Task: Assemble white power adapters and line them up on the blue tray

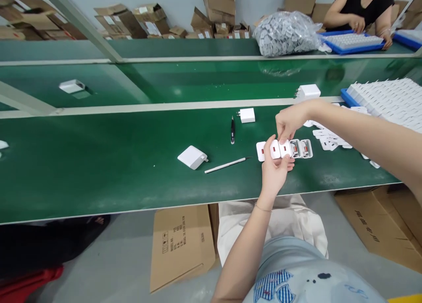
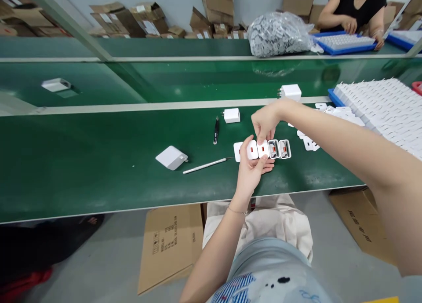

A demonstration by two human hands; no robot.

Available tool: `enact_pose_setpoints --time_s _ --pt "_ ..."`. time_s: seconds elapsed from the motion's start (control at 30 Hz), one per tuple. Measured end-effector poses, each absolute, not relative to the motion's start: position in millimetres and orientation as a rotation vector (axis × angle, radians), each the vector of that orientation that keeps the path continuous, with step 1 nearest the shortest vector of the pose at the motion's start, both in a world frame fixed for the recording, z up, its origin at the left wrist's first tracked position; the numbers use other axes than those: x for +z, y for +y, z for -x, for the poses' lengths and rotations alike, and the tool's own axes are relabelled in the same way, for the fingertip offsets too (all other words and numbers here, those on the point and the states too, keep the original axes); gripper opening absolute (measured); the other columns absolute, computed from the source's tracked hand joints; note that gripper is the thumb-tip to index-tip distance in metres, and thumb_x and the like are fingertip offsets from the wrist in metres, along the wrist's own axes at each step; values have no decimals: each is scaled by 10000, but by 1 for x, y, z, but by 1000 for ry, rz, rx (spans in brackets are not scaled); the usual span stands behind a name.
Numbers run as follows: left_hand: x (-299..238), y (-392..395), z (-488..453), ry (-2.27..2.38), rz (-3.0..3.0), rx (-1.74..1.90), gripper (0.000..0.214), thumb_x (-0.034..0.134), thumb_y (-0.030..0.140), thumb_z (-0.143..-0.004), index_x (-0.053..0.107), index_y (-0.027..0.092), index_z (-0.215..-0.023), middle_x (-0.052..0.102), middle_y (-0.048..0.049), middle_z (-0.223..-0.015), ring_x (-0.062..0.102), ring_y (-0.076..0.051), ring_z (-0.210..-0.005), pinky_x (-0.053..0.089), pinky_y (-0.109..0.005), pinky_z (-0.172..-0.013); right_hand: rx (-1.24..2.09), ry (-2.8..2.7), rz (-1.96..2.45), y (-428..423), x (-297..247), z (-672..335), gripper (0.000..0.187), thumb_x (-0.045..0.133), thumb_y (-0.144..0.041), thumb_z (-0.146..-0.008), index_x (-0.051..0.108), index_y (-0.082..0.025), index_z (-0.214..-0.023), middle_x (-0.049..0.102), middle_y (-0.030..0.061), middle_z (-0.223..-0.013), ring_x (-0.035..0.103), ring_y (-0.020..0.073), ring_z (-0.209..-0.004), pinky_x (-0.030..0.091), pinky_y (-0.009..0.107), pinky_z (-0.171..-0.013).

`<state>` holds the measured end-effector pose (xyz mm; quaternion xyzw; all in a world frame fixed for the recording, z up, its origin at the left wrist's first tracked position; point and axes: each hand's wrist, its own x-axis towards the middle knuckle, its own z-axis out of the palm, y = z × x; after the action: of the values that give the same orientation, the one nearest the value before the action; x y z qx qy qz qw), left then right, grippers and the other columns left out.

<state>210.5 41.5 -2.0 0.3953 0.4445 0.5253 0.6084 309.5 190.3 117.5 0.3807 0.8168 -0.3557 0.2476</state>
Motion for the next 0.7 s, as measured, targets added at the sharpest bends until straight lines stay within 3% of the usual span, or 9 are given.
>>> enact_pose_setpoints --time_s 0.13,0.2,0.3,0.43,0.6,0.7 --pt "-7 40 -209 1040 -986 1228 682 671 309 -882 345 269 -1480 718 -5 -788 738 -144 -737 617 -258 -715 -1090 2482 -1282 171 125 -357 481 624 -592 -813 776 -190 -1029 767 70 -1045 720 221 -955 574 327 -847" --pt "-8 40 -208 1033 -1009 1223 631 658 316 -892 390 265 -1462 720 -11 -791 738 -143 -747 620 -267 -736 -944 2551 -1475 167 121 -387 433 525 -520 -897 768 -196 -1051 760 86 -1077 721 240 -959 580 356 -841" --pt "-7 39 -208 1040 -998 1216 596 670 334 -883 447 257 -1430 720 -14 -779 742 -152 -756 623 -263 -724 -400 2594 -1582 170 104 -424 330 505 -285 -899 767 -209 -1083 734 99 -1166 683 300 -1084 554 428 -910" --pt "-5 40 -206 1084 -992 1217 599 684 356 -870 466 254 -1419 724 -7 -745 746 -154 -724 628 -260 -696 -51 2641 -1355 178 74 -442 479 509 -101 -831 691 -203 -1262 618 98 -1379 585 282 -1265 516 404 -1000" --pt "-6 44 -189 1164 -1051 1265 583 665 346 -882 471 264 -1426 745 -15 -792 741 -141 -722 626 -248 -695 73 2631 -1302 189 56 -435 376 496 -103 -846 750 -181 -1111 685 153 -1242 671 306 -1081 545 402 -852" --pt "-6 43 -183 1203 -1145 1238 489 648 333 -885 558 251 -1359 758 -39 -875 722 -126 -697 620 -248 -704 90 2659 -1243 193 53 -434 337 467 -122 -862 758 -135 -1031 703 189 -1131 675 312 -998 519 416 -855"
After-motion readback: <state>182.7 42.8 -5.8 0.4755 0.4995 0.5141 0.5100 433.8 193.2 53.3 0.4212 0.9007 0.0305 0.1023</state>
